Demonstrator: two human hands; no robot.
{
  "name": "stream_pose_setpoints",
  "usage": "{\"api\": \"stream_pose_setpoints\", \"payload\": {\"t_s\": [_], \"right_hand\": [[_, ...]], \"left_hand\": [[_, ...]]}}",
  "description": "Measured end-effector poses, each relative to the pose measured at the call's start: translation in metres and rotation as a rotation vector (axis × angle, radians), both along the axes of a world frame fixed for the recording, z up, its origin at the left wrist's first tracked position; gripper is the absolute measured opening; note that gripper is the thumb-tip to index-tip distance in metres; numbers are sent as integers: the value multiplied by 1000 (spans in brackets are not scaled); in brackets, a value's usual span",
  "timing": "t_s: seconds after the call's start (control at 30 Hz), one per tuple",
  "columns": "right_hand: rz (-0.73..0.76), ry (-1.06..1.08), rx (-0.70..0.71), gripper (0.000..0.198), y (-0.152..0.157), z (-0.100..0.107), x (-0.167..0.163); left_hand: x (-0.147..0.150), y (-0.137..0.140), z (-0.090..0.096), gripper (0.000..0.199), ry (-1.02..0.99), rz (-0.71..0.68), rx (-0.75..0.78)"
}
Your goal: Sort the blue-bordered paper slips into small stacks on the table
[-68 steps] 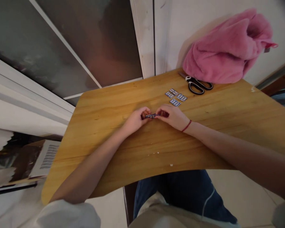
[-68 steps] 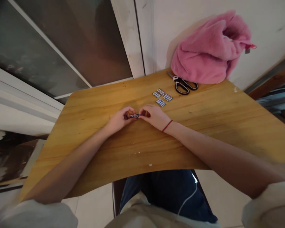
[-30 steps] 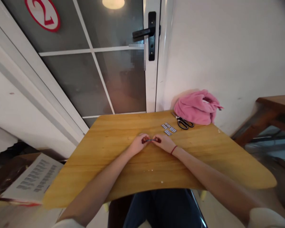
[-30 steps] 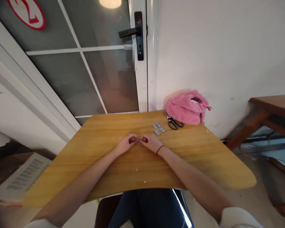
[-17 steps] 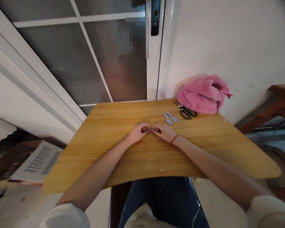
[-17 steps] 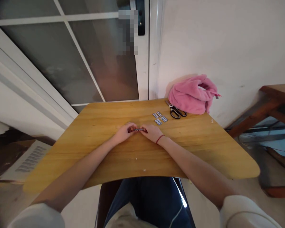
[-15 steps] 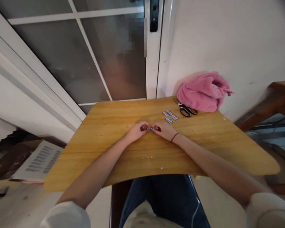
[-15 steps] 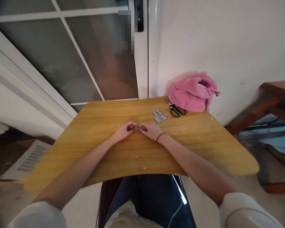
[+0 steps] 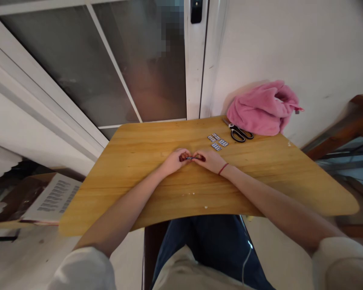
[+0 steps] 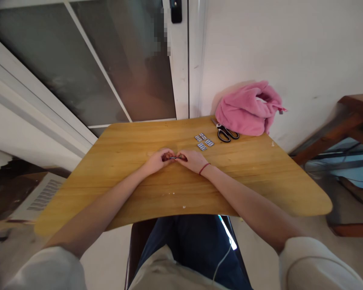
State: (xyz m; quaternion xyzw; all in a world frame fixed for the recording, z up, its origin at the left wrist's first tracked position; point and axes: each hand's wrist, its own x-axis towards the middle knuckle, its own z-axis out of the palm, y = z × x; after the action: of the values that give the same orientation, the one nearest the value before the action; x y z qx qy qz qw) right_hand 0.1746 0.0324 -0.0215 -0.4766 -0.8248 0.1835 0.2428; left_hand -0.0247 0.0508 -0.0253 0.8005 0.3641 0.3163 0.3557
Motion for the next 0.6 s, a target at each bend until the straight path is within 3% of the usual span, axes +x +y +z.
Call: {"api": "stream_pose_setpoints", "payload": {"t_s": [0.4, 0.6], "right_hand": [[-56, 46, 148, 13, 1, -4, -1], [-44, 55, 126, 13, 3, -5, -3]], "left_hand": [[1, -1, 3, 7, 47, -23, 42], [0, -2, 5, 3, 86, -11, 77]]}}
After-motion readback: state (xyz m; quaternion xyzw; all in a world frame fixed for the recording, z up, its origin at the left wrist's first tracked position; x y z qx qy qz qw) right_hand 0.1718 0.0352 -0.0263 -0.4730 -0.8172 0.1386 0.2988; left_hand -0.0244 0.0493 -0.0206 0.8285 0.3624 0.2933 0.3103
